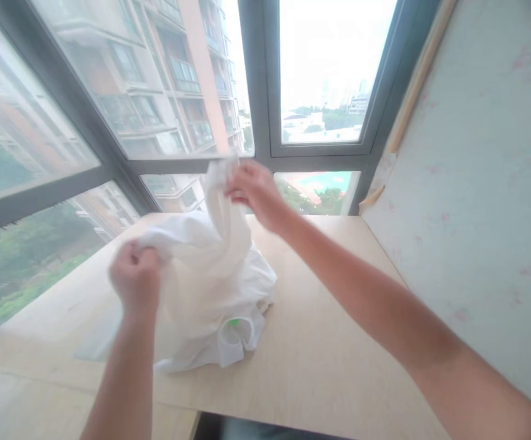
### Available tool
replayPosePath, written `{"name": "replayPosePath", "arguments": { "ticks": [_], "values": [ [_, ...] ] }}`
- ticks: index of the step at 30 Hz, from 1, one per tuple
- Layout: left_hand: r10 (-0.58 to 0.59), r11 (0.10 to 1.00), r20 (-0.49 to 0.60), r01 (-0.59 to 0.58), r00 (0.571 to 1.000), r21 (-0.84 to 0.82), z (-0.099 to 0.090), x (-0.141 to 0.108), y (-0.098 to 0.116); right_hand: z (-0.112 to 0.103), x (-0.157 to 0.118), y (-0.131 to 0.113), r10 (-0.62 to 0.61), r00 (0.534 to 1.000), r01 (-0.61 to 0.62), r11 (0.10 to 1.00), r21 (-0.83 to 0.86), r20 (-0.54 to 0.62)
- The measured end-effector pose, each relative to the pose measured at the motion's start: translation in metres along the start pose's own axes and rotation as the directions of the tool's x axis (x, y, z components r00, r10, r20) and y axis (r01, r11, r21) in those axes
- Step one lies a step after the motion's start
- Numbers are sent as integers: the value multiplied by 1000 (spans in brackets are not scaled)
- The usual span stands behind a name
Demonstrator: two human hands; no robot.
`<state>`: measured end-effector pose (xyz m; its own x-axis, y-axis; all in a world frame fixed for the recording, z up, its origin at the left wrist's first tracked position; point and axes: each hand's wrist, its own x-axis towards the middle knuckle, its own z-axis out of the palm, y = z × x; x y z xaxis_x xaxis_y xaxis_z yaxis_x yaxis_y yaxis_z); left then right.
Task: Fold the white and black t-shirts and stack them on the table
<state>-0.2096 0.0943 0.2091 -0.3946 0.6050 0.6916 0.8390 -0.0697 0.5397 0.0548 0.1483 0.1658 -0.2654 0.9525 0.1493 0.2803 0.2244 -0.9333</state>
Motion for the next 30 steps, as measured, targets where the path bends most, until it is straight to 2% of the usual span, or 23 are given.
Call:
{"name": "replayPosePath", "arguments": {
  "ticks": [2,3,4,5,6,7,8,10,11,12,13,14,15,17,18,19,20,22,25,27,30],
  "values": [
    [31,999,136,-34,990,19,11,-32,-15,15,-11,7,67,993,-69,998,15,101],
    [67,997,231,-72,971,14,16,-51,-23,20,-23,17,88,987,-90,996,10,137],
    [148,987,406,-161,902,-2,20,-70,-30,22,-40,31,114,981,-118,993,14,157],
    [190,976,487,-220,853,4,21,-87,-35,22,-61,49,149,974,-153,988,13,170],
    [213,966,516,-257,830,13,21,-103,-39,18,-84,69,204,964,-212,977,25,170],
    [225,961,511,-276,829,25,18,-115,-40,12,-108,91,316,939,-332,936,119,134],
    [221,963,456,-268,862,41,13,-126,-39,5,-133,111,417,905,-425,884,193,84],
    [186,978,304,-206,934,35,7,-142,-25,-15,-177,145,472,879,-441,858,265,-68],
    [162,986,257,-166,953,-5,6,-150,-13,-24,-196,156,478,868,-430,858,283,-131],
    [135,990,264,-120,955,-72,10,-160,1,-32,-211,164,471,860,-409,867,286,-197],
    [110,986,326,-61,939,-157,17,-173,16,-38,-225,168,463,849,-392,875,283,-254],
    [100,967,444,18,890,-252,27,-188,33,-41,-235,170,453,838,-378,884,274,-305],
    [101,937,593,124,799,-325,39,-205,50,-42,-243,169,437,830,-363,895,259,-348],
    [130,873,814,324,566,-364,67,-240,81,-37,-252,163,385,834,-321,921,218,-396],
    [175,846,865,377,470,-376,81,-255,95,-33,-252,158,350,848,-296,935,194,-397],
    [214,822,889,417,404,-387,92,-267,107,-30,-251,153,316,865,-270,948,169,-389],
    [243,804,897,441,368,-399,102,-275,118,-27,-248,146,285,879,-246,958,149,-383],
    [263,778,891,464,370,-423,115,-280,133,-26,-237,133,243,890,-206,969,137,-386],
    [249,755,870,477,425,-449,124,-272,144,-31,-218,117,207,878,-145,974,173,-431],
    [235,746,863,486,447,-455,127,-270,142,-32,-208,116,186,881,-115,976,183,-436],
    [186,760,858,484,478,-435,128,-277,131,-22,-203,130,169,878,-137,985,103,-447]
  ]
}}
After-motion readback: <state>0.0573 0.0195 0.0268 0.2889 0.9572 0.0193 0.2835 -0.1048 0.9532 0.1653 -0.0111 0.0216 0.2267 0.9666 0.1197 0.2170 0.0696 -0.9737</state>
